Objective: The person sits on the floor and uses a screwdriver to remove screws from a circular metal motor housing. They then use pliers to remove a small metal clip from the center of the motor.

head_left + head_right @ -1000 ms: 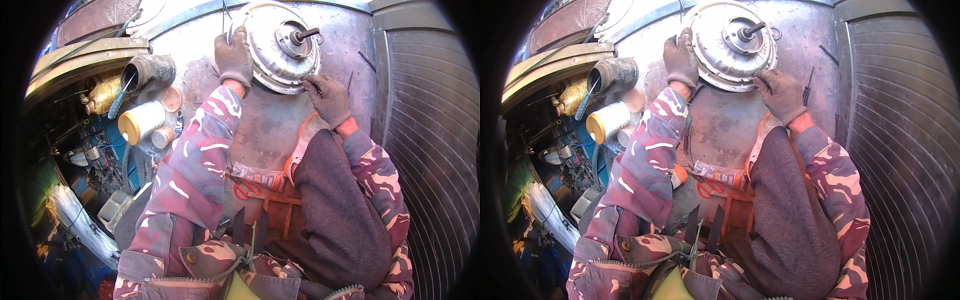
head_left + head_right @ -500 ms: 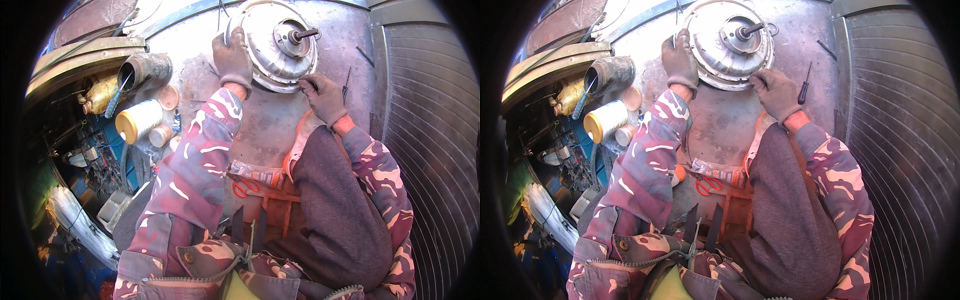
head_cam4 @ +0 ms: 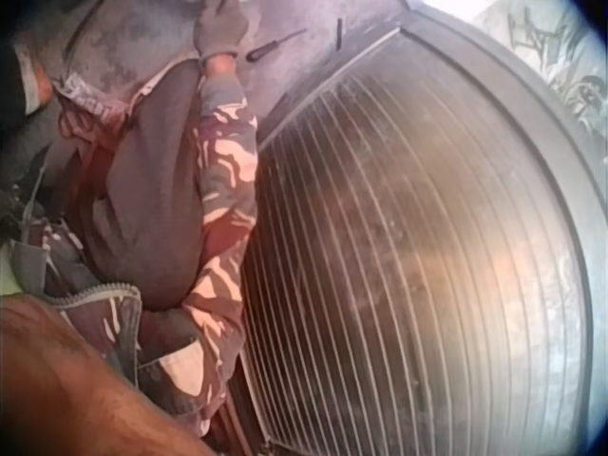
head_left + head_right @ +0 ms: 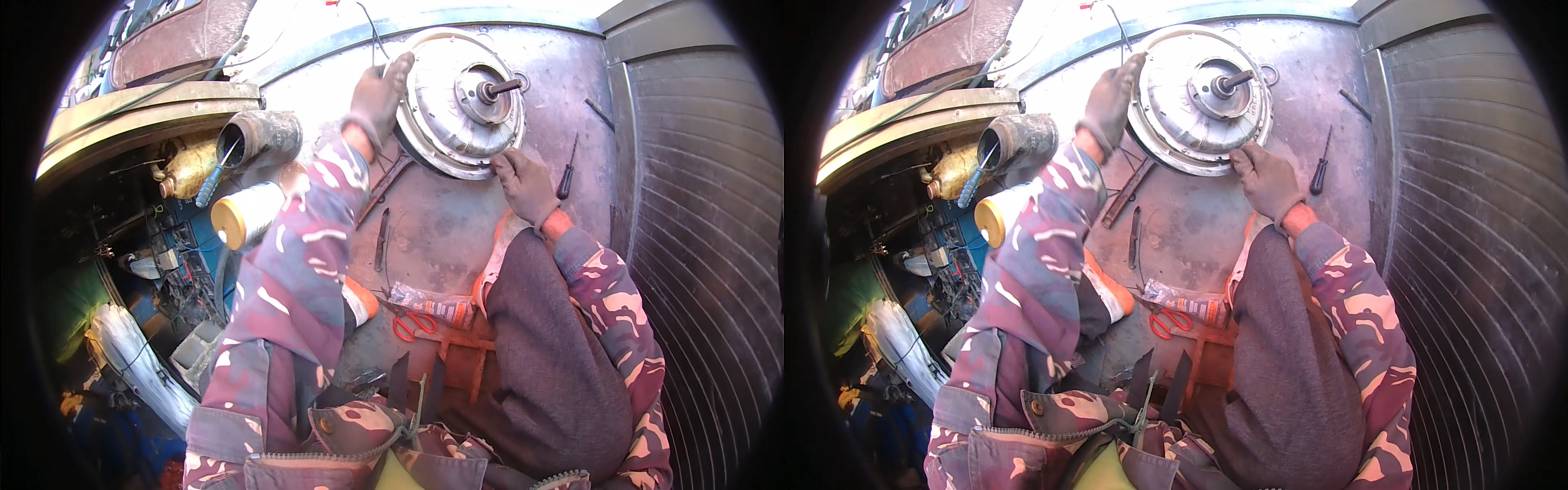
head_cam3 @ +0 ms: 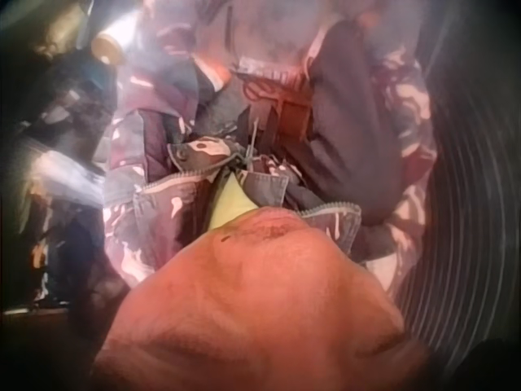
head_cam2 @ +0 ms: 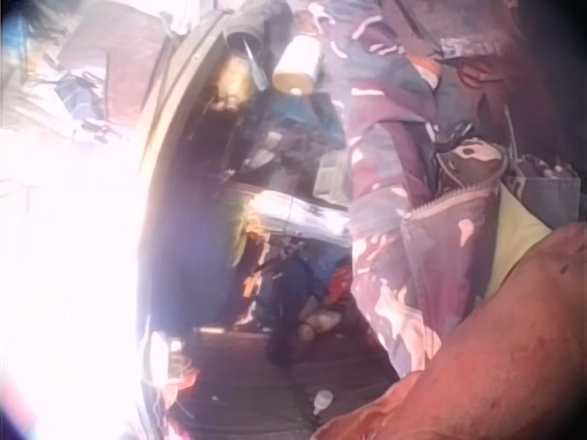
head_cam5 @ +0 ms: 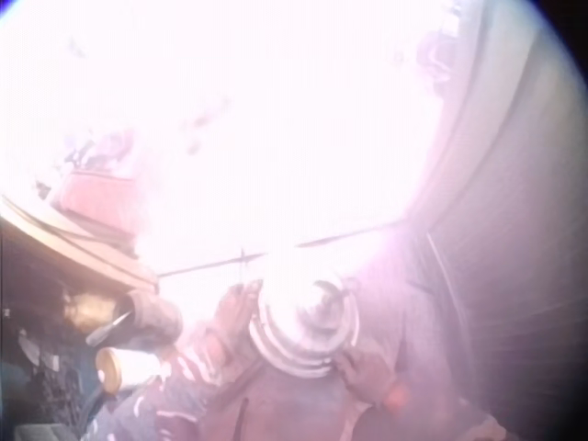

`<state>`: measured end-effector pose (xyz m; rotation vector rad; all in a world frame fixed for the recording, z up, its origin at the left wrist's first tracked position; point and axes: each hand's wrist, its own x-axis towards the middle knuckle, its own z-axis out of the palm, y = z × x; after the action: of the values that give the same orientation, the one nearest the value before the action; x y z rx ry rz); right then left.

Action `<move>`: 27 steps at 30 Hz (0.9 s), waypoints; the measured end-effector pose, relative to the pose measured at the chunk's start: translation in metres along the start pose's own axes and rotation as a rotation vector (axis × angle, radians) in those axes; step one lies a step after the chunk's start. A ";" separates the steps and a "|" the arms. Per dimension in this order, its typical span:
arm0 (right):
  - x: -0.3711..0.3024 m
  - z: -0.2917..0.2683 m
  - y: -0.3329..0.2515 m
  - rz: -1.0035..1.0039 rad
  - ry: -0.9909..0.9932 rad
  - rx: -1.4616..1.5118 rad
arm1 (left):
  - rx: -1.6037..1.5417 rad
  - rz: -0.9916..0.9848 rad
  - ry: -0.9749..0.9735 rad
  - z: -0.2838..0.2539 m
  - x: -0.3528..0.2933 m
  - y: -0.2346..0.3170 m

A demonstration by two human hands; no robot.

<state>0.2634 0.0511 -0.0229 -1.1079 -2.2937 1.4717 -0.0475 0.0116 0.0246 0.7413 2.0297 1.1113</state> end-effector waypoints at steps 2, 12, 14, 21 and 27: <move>0.000 0.002 0.001 0.009 0.005 0.012 | -0.087 0.025 -0.051 0.000 0.016 -0.005; 0.004 0.003 -0.021 0.284 0.005 0.196 | -0.234 -0.217 0.159 0.016 0.028 -0.006; 0.003 0.007 -0.028 0.363 0.024 0.229 | -0.205 -0.266 0.176 0.015 0.027 -0.003; 0.001 0.012 -0.037 0.470 0.085 0.373 | -0.017 -0.248 0.259 0.017 0.015 0.020; 0.002 0.008 -0.028 0.439 0.014 0.375 | -0.147 -0.412 0.026 0.013 0.025 0.018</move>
<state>0.2443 0.0405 -0.0038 -1.5485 -1.7222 1.9335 -0.0493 0.0443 0.0274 0.2198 1.9787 1.0144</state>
